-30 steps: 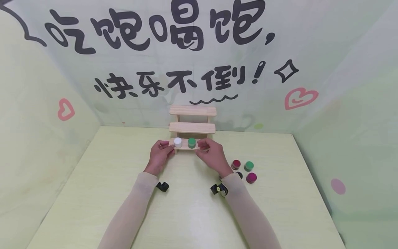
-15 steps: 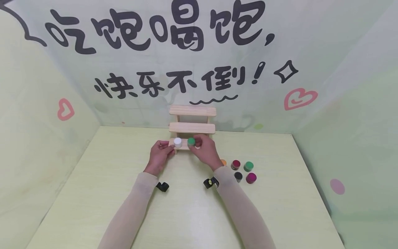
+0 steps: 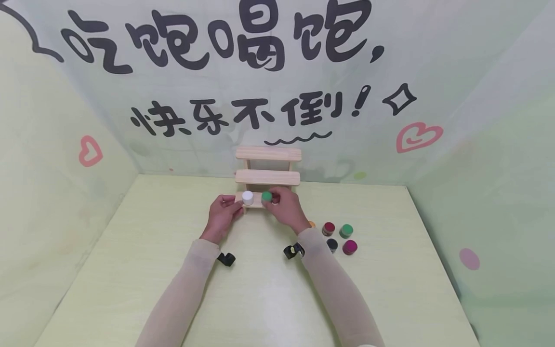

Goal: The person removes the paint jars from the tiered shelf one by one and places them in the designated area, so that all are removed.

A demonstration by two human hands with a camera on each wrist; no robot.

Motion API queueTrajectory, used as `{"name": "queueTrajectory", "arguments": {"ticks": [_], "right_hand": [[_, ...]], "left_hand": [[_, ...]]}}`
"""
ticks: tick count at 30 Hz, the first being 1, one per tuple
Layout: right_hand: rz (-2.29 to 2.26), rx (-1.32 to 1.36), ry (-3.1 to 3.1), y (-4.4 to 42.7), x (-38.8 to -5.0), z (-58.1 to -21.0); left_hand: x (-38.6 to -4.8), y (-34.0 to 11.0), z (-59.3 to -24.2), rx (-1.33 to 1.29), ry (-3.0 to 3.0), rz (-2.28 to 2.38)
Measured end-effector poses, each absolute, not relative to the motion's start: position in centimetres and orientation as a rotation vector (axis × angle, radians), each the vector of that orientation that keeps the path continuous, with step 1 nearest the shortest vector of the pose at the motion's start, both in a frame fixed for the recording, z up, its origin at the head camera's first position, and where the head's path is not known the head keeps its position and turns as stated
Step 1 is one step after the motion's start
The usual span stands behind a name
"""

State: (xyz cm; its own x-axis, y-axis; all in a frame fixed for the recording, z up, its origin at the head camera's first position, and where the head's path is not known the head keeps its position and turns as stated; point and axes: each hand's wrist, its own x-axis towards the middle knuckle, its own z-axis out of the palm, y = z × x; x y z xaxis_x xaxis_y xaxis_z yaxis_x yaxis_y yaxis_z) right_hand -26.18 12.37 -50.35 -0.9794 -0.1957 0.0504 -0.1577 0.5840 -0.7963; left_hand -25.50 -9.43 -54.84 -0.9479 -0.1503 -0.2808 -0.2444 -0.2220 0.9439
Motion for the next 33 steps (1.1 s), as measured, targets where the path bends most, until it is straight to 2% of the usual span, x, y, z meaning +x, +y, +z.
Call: {"name": "queueTrajectory", "arguments": {"ticks": [33], "right_hand": [[-1.488, -0.421, 2.816, 15.5, -21.6, -49.1]], "left_hand": [[-25.4, -9.3, -54.7, -0.490, 1.960, 2.327]]}}
